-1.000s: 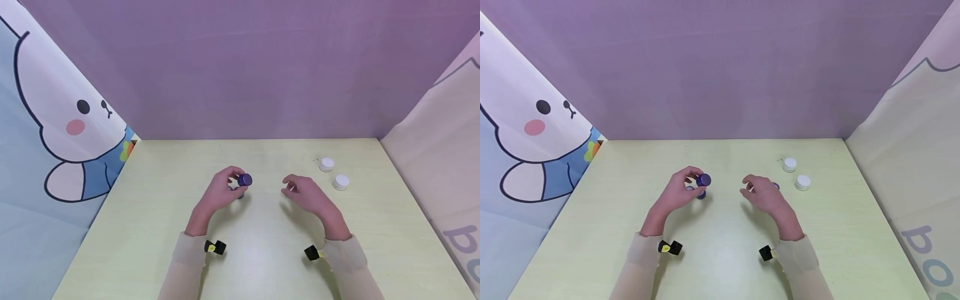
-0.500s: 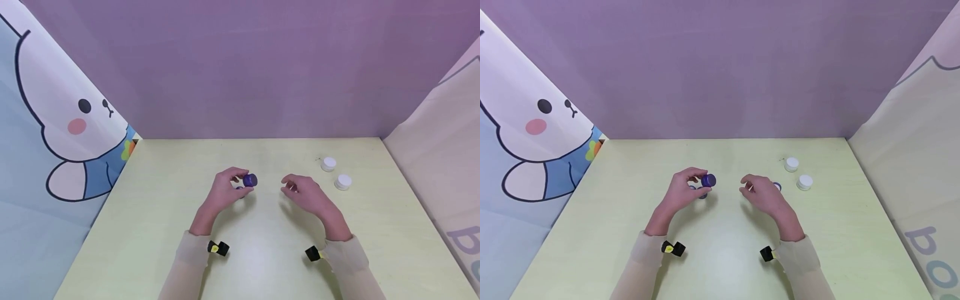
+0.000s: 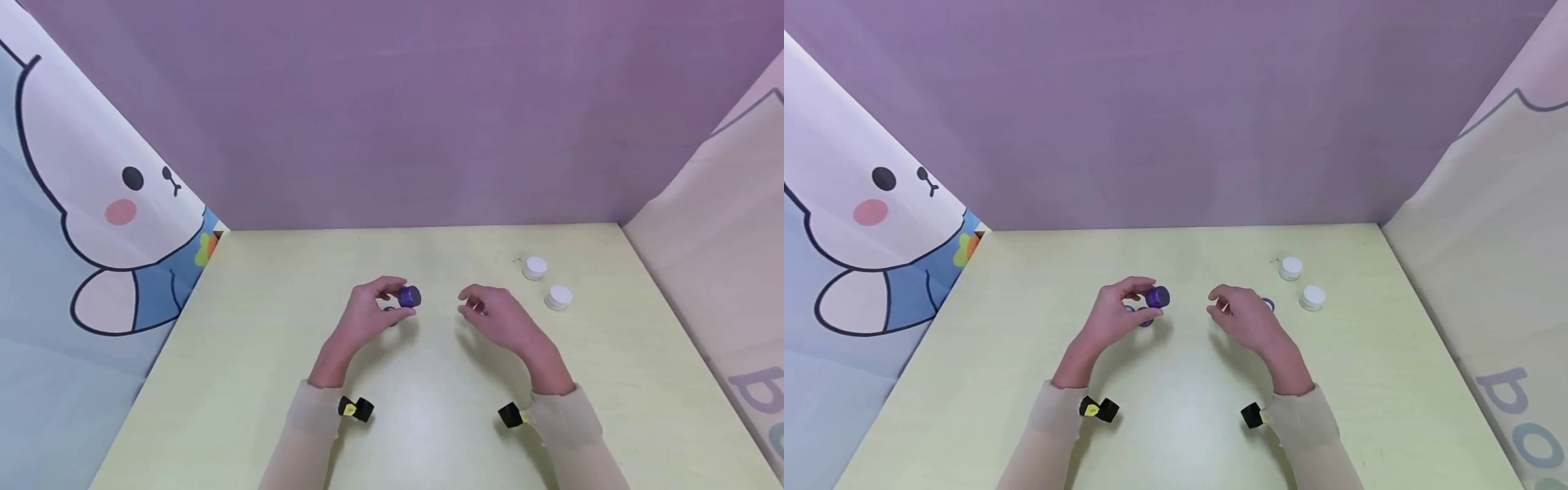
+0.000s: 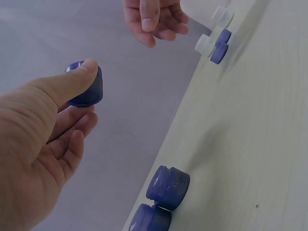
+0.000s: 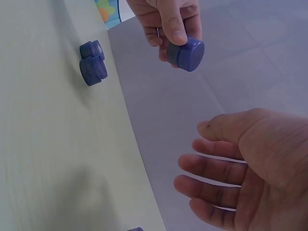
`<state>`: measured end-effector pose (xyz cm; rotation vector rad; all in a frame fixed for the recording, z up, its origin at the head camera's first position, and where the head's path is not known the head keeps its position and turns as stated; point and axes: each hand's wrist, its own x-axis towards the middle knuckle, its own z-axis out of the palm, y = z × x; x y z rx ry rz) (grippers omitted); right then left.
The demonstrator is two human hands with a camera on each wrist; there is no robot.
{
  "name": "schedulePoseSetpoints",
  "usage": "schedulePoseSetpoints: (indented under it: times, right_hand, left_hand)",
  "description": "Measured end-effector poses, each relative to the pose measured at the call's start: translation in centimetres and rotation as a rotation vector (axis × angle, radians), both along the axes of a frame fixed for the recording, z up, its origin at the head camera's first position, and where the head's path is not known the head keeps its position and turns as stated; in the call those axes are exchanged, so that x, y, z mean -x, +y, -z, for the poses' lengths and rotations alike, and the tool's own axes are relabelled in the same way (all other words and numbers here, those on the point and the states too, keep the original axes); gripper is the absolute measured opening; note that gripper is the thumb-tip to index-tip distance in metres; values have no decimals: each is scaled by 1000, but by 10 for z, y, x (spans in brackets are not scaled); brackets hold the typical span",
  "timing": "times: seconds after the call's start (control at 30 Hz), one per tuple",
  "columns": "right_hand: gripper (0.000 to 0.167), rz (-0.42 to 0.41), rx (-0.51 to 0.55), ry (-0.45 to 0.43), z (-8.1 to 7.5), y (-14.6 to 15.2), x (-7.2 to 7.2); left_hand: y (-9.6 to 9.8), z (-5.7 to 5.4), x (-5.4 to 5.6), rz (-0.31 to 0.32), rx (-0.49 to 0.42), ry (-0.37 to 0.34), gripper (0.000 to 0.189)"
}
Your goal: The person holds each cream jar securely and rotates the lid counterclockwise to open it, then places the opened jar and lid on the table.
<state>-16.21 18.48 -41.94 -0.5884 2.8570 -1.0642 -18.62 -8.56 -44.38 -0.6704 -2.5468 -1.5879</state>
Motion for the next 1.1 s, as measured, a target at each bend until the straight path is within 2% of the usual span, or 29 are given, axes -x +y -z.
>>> schedulePoseSetpoints:
  times: [0.13,0.3,0.53,0.83,1.1]
  right_hand:
    - [19,2,3,6,-2,0,0]
    - [20,-2,5,7,-2,-1,-2]
    - [20,-8,1,20,-5,-3,-3]
    - [20,-13,11,23,-7,-3,-3]
    - [20,-35,28,26,-6,-5,-3]
  left_hand:
    - [4,2,-2,-20,-23,-27,45]
    - [10,4,-5,1,-34,-37,46]
    - [15,6,-6,38,-26,-5,43]
    - [20,7,-7,67,13,68,42]
    - [23,6,-8,76,69,69,44]
